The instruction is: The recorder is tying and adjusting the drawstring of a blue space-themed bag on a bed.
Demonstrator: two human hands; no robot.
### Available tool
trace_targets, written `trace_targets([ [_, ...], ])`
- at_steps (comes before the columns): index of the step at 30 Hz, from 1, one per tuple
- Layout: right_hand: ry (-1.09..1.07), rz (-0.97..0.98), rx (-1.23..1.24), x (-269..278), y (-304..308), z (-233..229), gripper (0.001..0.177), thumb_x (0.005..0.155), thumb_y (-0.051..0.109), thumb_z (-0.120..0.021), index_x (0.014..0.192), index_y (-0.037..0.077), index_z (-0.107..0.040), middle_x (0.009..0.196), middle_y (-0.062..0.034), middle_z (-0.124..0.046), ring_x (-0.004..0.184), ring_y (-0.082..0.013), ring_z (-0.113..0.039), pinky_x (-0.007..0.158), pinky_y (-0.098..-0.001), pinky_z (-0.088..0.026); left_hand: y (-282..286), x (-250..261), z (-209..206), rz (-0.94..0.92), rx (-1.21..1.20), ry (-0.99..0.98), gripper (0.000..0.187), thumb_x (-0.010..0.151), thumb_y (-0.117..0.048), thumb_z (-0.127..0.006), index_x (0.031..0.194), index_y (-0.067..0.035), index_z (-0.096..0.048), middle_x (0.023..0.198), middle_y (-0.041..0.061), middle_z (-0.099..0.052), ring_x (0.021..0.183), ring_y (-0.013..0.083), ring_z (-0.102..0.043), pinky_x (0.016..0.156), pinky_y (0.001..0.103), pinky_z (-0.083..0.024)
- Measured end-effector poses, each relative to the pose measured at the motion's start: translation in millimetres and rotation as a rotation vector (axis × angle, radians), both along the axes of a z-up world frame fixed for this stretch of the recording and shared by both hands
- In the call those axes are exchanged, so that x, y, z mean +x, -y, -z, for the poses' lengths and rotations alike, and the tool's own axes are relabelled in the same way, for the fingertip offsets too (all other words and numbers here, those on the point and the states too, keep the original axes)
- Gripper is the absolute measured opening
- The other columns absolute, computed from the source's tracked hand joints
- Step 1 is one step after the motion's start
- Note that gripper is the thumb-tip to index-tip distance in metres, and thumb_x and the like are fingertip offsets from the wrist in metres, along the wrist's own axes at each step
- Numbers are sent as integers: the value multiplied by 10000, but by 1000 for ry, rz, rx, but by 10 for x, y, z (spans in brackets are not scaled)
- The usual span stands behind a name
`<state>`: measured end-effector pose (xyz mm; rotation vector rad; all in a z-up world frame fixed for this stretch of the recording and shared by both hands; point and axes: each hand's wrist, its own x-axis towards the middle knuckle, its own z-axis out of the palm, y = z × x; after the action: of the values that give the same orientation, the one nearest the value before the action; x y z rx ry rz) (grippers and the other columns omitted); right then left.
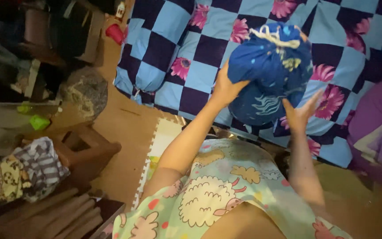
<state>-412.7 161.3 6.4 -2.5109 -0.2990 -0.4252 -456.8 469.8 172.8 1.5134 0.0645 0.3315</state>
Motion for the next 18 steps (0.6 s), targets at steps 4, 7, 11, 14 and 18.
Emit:
trace_targets([
  [4, -356, -207, 475, 113, -342, 181, 973, 929, 265, -776, 1628, -42, -173, 1686, -239, -278, 1578, -371, -255, 1300, -416, -174, 161, 112, 91, -17, 61, -61, 783, 815, -131, -860, 1477, 8, -465, 1330, 162, -663, 1227, 236, -644, 1089, 376, -497],
  [7, -530, -336, 510, 155, -568, 221, 631, 1044, 200, -505, 1628, 44, -324, 1674, -119, -370, 1559, -254, -333, 1296, -350, -252, 216, 192, 340, 24, 17, 19, 815, 856, -188, -836, 1522, 7, -409, 1384, 187, -626, 1290, 264, -611, 1133, 389, -476],
  [11, -1066, -219, 1415, 71, -1095, -690, 524, 1024, 269, -531, 1520, 135, -433, 1515, -79, -524, 1360, -275, -545, 1152, -475, -449, -243, 256, 313, -190, 295, 148, 920, 963, -359, -757, 1620, 9, -229, 1605, 251, -397, 1491, 327, -411, 1243, 420, -329],
  [14, -1212, -315, 1815, 337, -991, -458, 356, 1144, 361, -549, 1335, 71, -626, 1272, -115, -700, 1176, -300, -690, 1080, -498, -533, -675, 36, 822, -406, 728, -27, 678, 1078, -393, -688, 1596, -89, -374, 1652, 244, -362, 1571, 313, -345, 1340, 416, -303],
  [18, -1162, -262, 1731, 294, -1232, -1655, 414, 1056, 368, -524, 1353, 108, -648, 1315, -67, -727, 1205, -268, -706, 1111, -479, -538, -581, -303, 114, -594, 596, 118, 764, 1060, -431, -625, 1666, -125, -276, 1665, 145, -351, 1586, 258, -325, 1327, 397, -278],
])
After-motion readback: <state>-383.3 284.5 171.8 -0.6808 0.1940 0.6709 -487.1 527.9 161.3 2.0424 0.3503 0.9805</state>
